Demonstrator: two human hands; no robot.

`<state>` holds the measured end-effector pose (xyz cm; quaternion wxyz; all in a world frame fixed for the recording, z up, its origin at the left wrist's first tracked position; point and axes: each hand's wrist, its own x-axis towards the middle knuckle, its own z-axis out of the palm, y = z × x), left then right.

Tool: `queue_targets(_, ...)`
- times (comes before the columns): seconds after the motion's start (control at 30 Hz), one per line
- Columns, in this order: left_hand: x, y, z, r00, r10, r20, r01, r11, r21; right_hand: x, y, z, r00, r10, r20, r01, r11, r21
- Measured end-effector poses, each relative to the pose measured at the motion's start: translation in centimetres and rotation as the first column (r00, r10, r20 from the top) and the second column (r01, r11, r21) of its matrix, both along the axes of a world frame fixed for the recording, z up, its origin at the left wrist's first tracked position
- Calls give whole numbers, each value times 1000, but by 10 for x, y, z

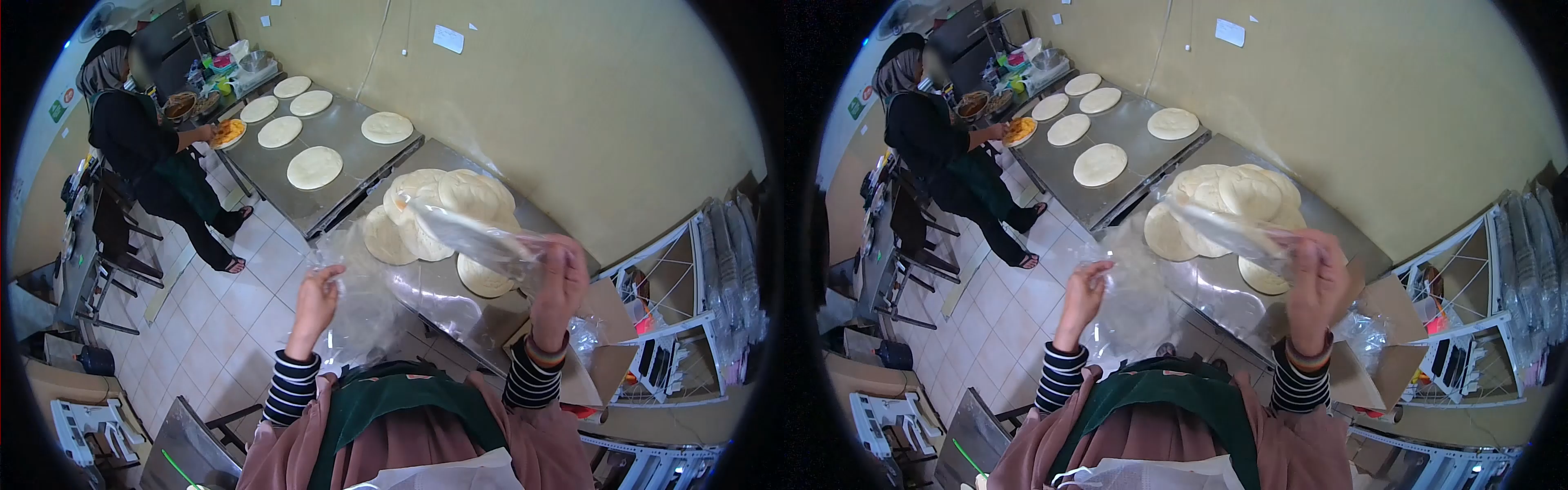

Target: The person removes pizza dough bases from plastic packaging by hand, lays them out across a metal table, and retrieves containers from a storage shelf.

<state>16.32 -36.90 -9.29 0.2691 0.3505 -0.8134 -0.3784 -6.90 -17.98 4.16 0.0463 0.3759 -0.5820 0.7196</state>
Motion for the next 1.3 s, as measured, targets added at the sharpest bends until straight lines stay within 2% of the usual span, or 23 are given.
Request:
queue_targets(0.07,18,-5,18,970,173,170,-163,984,-72,6,-10,1,988,150,-25,-138,955,261)
queue_targets(0.13,37,-11,30,981,126,149,-112,989,-96,16,-19,-4,961,274,31,-268,903,336)
queue_targets(0.17,42,-13,36,988,80,129,-63,990,-124,22,-25,-9,941,337,-24,-309,886,347)
queue_targets(0.2,43,-13,43,977,3,215,-5,1000,8,29,-32,-16,915,397,-77,-346,867,359)
queue_targets(0.27,36,-1,38,988,-20,150,25,999,-37,45,-39,-35,914,396,-92,-309,824,475)
queue_targets(0.3,31,5,36,996,-33,87,40,996,-82,49,-43,-47,921,378,-95,-292,831,473)
queue_targets(0.37,20,12,38,992,10,122,1,996,-90,51,-44,-71,922,347,-174,-265,891,368)
queue_targets(0.4,18,13,37,989,-63,132,75,993,-93,49,-43,-77,929,333,-164,-254,892,374)
queue_targets(0.47,17,13,40,977,-150,150,165,982,-87,43,-42,-84,951,310,-7,-302,928,217)
queue_targets(0.53,15,7,53,893,-433,120,428,901,67,46,-36,-91,952,305,28,-304,933,195)
queue_targets(0.57,11,8,62,885,-450,124,444,893,72,46,-32,-93,948,312,58,-317,933,169)
queue_targets(0.6,5,11,71,843,-526,117,517,850,97,44,-29,-92,946,322,-49,-303,925,227)
queue_targets(0.7,-13,25,74,756,-622,204,620,780,79,46,-21,-98,955,293,-53,-272,931,245)
queue_targets(0.73,-17,29,70,775,-584,242,589,806,59,45,-12,-101,923,373,97,-384,874,298)
queue_targets(0.83,-24,29,62,805,-540,246,556,831,7,25,5,-103,953,303,-31,-283,918,279)
queue_targets(0.9,-22,17,60,843,-527,109,526,849,37,7,27,-130,965,261,-26,-240,917,318)
queue_targets(0.97,-21,12,63,866,-497,56,495,868,42,-2,50,-171,976,155,-154,-5,720,694)
queue_targets(1.0,-17,7,63,884,-468,11,466,882,68,-2,59,-192,976,156,-152,-6,720,694)
queue_targets(1.07,-16,3,72,895,-446,24,444,894,61,1,71,-218,928,343,-145,-60,523,850)
queue_targets(1.1,-14,1,74,898,-440,24,438,897,59,0,72,-224,926,349,-147,-63,524,849)
queue_targets(1.2,-7,-4,76,867,-489,97,478,870,121,-2,64,-224,975,158,-158,18,649,760)
queue_targets(1.27,-5,-3,70,889,-458,10,451,878,157,-8,60,-214,995,-12,-103,75,770,634)
queue_targets(1.3,-4,-4,66,891,-453,7,447,881,152,-9,58,-209,994,-7,-108,74,772,631)
